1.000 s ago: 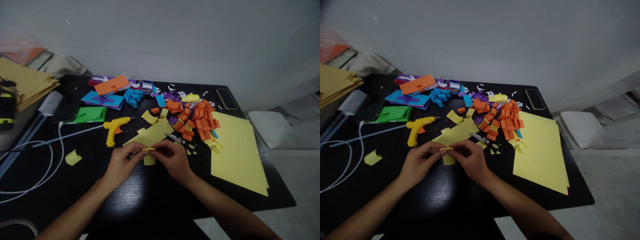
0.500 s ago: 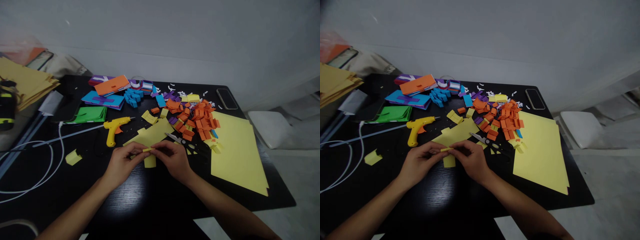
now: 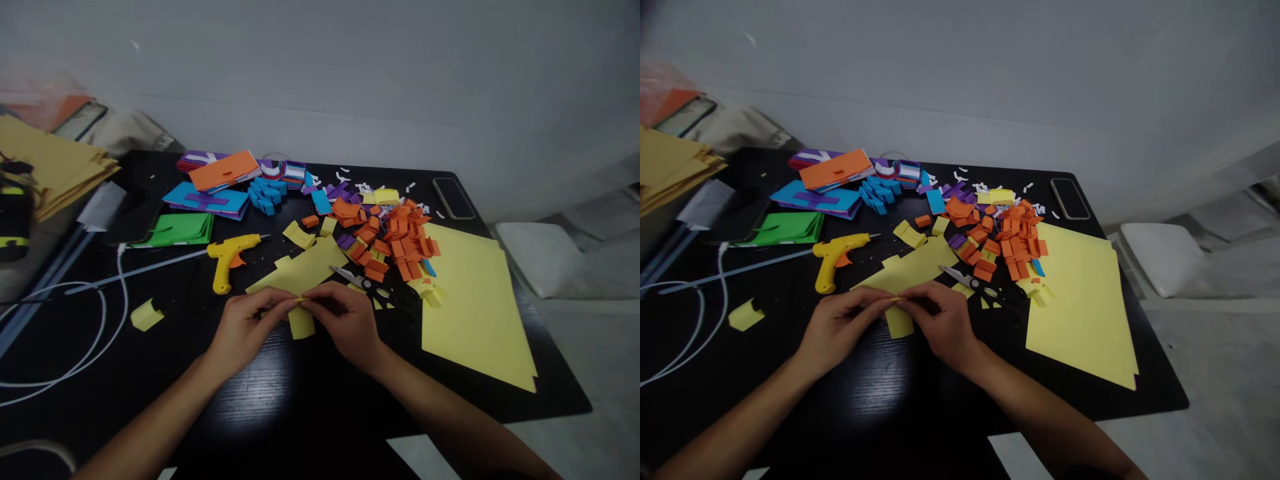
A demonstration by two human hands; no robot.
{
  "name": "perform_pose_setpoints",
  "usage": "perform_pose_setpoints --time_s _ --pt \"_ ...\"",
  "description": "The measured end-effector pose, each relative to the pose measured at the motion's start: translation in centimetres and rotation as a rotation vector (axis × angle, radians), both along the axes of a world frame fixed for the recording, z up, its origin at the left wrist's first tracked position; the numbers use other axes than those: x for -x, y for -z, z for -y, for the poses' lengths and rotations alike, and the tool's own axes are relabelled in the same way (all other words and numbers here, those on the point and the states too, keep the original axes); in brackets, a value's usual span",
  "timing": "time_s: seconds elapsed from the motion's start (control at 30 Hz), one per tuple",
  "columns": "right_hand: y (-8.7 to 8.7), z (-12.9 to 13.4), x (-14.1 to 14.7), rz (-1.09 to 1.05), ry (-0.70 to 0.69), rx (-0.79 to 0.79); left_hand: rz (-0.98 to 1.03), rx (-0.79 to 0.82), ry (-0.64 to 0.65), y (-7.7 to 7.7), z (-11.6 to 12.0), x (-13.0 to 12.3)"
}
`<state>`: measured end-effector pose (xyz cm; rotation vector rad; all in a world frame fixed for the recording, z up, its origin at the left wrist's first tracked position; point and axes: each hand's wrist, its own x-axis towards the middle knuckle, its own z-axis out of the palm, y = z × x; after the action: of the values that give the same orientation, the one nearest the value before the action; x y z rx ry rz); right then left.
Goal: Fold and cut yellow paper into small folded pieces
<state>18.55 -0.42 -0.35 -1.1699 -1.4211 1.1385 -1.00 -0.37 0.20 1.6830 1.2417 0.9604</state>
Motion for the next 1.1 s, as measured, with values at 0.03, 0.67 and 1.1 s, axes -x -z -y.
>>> perform_pose_setpoints --time_s 0.03,0.67,1.1 --pt "0.03 0.02 0.00 -0.003 0.001 -0.002 0.001 -0.003 -0.003 0.00 0.01 -0.01" --pt "0.17 -0.47 0.05 -0.077 -0.117 0.255 -0.032 -0.052 -0.087 0.06 -0.03 -0.16" --pt "0.61 -0.30 0.02 0.076 -0.079 0.107 -0.026 -0.021 -0.041 0.11 -0.29 -0.12"
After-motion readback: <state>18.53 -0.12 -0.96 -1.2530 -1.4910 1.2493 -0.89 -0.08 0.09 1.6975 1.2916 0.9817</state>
